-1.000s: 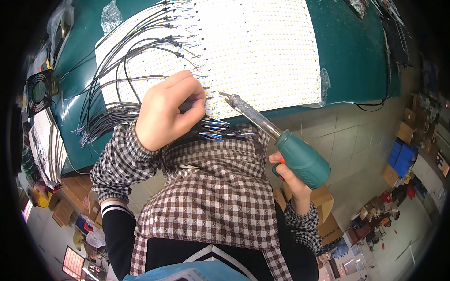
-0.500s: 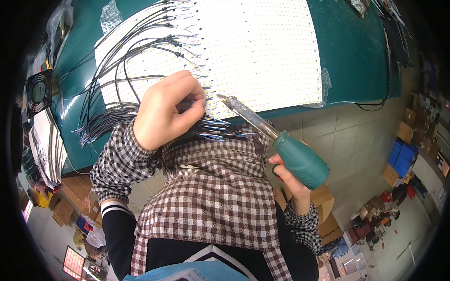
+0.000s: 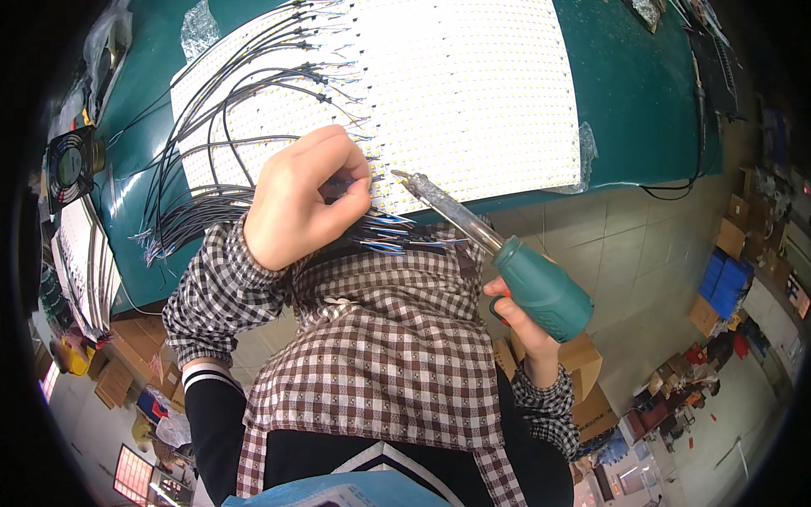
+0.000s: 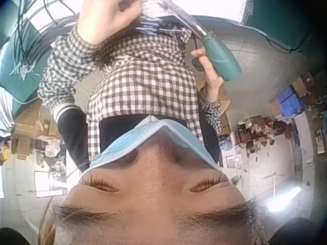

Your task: The person uses a soldering iron to attach black wires to a large white LED panel. They hold the wires with one hand and apply the soldering iron with the other, working methodically across the panel's surface. The person occasionally adjusts the position of the wires and the panel during the process.

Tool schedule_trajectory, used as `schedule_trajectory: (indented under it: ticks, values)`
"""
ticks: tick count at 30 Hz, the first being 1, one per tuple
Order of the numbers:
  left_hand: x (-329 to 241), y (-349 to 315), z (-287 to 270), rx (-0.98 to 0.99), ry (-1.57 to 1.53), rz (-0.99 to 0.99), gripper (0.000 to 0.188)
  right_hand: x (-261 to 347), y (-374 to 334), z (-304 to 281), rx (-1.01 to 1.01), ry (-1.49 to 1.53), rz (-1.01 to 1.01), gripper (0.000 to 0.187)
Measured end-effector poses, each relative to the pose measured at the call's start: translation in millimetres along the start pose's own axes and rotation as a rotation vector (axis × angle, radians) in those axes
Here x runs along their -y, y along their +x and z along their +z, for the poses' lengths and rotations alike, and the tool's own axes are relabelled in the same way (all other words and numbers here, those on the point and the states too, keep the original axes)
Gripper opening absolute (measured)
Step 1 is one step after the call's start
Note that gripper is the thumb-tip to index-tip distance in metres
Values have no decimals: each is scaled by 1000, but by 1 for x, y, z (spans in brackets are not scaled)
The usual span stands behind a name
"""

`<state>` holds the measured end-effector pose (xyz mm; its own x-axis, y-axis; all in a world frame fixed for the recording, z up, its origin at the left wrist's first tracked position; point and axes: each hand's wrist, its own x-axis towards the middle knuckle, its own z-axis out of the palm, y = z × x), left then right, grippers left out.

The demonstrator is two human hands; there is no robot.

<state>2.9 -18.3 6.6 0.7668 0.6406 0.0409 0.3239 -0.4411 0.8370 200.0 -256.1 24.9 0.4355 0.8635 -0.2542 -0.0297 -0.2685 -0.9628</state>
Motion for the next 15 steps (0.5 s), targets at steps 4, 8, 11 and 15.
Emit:
schedule_trajectory:
  ticks: [4,8,11,15]
  values:
    - [3,0,-2,27,0,9,7,1,1,0,7,10,-2,38]
    - [4,1,-3,44,17,10,7,-1,-1,0,23,-14,-4,38]
    - [3,2,-4,44,12,2,6,-2,0,1,22,-20,-11,38]
    - [4,2,-5,45,-7,0,6,-8,-3,-3,46,17,-4,48]
